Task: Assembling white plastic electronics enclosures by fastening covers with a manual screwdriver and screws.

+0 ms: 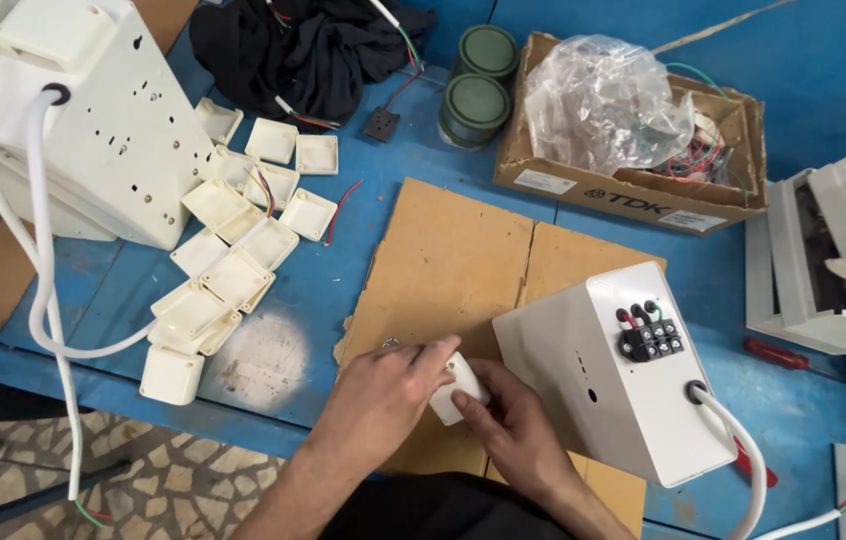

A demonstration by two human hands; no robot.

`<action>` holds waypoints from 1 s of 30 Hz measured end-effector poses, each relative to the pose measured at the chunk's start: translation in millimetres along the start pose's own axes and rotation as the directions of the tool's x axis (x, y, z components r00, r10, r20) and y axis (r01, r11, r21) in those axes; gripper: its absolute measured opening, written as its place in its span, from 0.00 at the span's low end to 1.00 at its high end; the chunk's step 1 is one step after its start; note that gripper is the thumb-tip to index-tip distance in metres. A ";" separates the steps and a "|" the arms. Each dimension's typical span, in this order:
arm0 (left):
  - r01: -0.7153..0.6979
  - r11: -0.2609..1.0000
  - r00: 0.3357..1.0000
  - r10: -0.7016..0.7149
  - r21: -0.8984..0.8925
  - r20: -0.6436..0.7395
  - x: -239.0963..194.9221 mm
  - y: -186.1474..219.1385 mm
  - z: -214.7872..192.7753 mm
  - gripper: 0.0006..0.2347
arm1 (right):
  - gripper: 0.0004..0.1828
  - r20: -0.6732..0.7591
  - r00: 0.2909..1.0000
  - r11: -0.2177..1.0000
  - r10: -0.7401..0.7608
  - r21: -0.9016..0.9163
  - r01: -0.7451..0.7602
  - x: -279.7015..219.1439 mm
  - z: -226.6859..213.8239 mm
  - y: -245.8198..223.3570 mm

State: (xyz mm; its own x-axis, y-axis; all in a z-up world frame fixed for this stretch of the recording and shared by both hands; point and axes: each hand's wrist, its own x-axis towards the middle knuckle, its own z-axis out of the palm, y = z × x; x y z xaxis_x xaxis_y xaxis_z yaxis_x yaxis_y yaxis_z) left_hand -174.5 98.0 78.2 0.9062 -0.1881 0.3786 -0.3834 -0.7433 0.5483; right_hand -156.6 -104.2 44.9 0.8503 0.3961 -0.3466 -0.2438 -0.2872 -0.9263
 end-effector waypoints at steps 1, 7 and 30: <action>0.004 1.000 1.000 -0.004 0.000 0.006 1.9 -0.7 -1.3 0.15 | 0.19 0.002 1.000 1.000 0.005 0.004 -0.005 0.3 0.3 0.1; 0.045 0.995 0.975 -0.063 0.087 0.214 11.3 -1.4 -6.8 0.18 | 0.18 0.016 0.998 0.995 -0.068 -0.074 0.069 -0.7 -0.1 0.2; 0.298 0.952 0.934 -0.276 -0.072 0.227 28.7 -19.2 -5.8 0.15 | 0.22 0.070 0.995 0.975 0.066 0.205 -0.079 -1.5 -2.3 36.3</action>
State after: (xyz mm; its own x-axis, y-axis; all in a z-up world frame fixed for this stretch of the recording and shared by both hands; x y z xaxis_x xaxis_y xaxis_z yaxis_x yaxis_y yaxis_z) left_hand -142.2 110.6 82.9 0.9926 -0.1168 0.0332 -0.1074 -0.7173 0.6884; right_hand -165.6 -117.1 12.0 0.7976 0.4364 -0.4165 -0.4010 -0.1324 -0.9065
